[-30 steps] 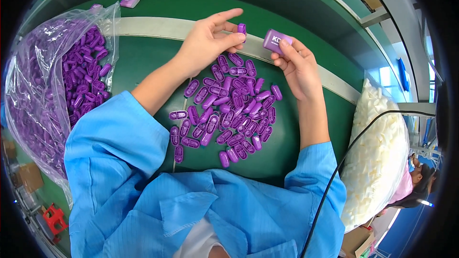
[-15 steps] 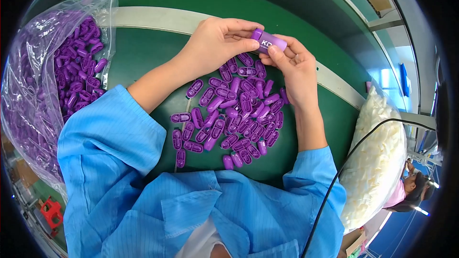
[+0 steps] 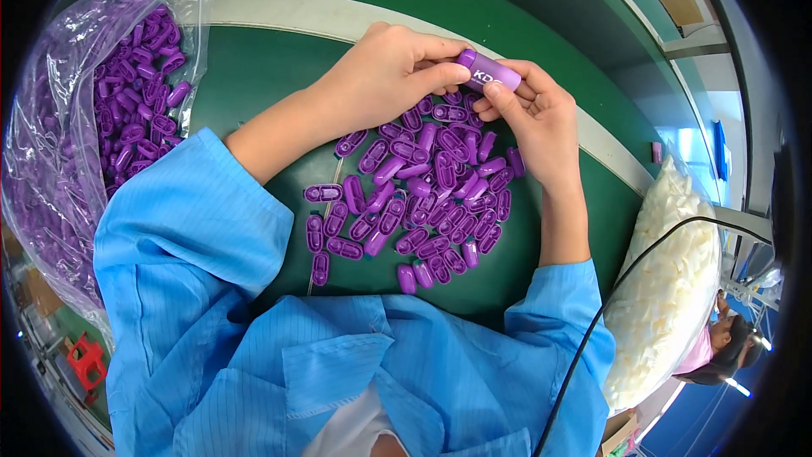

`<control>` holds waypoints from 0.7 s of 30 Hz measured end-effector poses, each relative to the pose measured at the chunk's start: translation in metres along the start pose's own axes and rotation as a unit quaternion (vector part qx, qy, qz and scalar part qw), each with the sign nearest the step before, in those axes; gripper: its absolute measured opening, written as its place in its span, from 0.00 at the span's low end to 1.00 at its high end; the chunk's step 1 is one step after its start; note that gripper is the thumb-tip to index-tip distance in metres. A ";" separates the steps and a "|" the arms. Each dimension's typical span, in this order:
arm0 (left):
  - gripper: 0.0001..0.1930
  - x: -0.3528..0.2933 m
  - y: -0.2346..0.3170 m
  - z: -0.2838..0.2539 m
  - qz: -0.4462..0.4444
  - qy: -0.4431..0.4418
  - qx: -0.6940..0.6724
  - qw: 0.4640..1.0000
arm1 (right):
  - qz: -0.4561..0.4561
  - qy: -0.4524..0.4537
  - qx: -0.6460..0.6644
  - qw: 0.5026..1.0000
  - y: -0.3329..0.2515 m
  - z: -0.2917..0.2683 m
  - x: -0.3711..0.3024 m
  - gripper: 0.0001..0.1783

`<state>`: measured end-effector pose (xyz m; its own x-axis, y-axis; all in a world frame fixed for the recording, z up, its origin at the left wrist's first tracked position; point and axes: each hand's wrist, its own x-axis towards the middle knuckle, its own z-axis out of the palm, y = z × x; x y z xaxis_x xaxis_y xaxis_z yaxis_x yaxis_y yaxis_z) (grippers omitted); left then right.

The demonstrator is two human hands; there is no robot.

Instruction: The person assembles small electronic devices by inserting plastic components into outer casings by hand and placing the assembled items onto the ledge of the assembly table.

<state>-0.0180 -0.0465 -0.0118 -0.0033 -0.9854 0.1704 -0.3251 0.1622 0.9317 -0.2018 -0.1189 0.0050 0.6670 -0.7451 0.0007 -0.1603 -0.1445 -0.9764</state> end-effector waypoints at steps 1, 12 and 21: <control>0.14 -0.001 0.000 0.001 0.000 0.001 -0.001 1.000 | 0.000 0.002 0.009 1.000 0.001 0.000 0.000 0.13; 0.14 -0.016 0.012 0.016 0.150 0.119 0.190 0.963 | -0.054 0.046 0.033 0.997 -0.003 0.015 -0.012 0.12; 0.19 -0.030 0.026 0.030 0.075 0.146 0.165 0.973 | -0.065 0.106 -0.024 0.992 -0.013 0.033 -0.018 0.11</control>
<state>-0.0545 -0.0141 -0.0024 0.1791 -0.8873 0.4251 -0.6276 0.2297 0.7439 -0.1876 -0.0822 0.0104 0.5175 -0.8373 0.1765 -0.1206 -0.2756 -0.9537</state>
